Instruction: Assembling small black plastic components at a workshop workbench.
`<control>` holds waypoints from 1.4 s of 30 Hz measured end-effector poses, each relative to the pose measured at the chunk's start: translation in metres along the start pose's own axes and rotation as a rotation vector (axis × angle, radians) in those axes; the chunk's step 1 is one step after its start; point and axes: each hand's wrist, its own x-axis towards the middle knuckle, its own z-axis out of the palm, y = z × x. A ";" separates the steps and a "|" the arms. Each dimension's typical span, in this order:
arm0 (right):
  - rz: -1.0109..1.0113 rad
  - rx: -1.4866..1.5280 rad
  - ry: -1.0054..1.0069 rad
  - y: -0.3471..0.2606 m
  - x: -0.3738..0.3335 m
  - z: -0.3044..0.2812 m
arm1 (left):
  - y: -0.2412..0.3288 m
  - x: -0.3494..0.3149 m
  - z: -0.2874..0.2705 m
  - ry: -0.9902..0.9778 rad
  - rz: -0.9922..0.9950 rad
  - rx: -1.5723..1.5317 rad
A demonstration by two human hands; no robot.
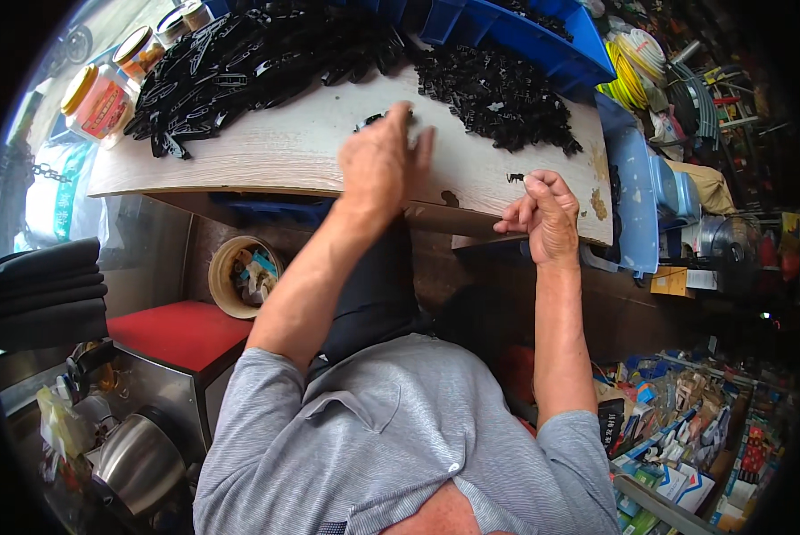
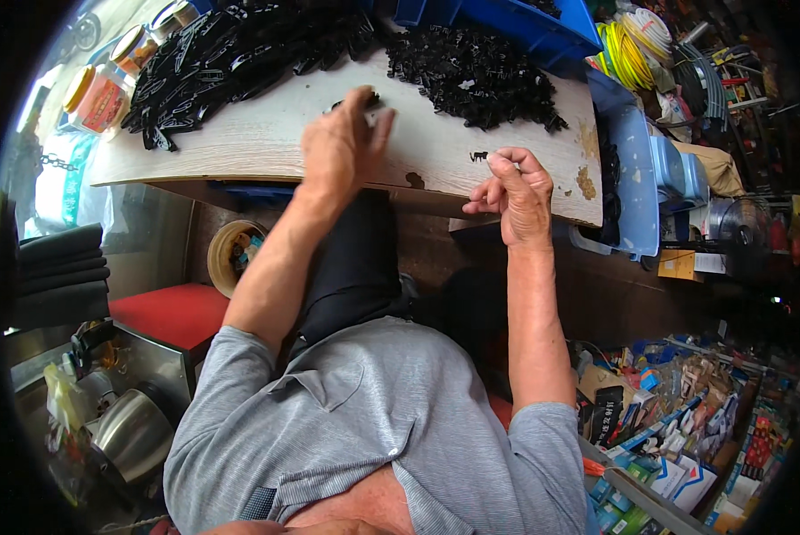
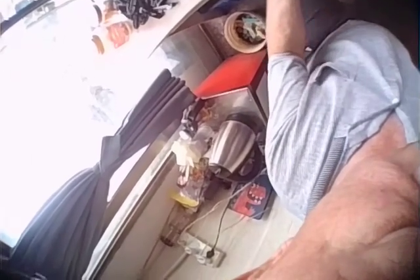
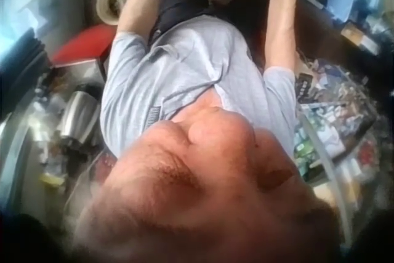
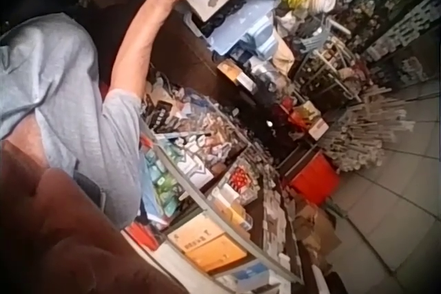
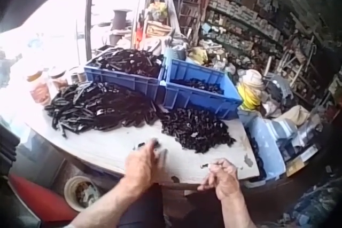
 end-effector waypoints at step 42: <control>-0.005 0.190 -0.111 0.009 -0.001 0.032 | 0.044 -0.018 0.001 -0.603 -0.481 -1.134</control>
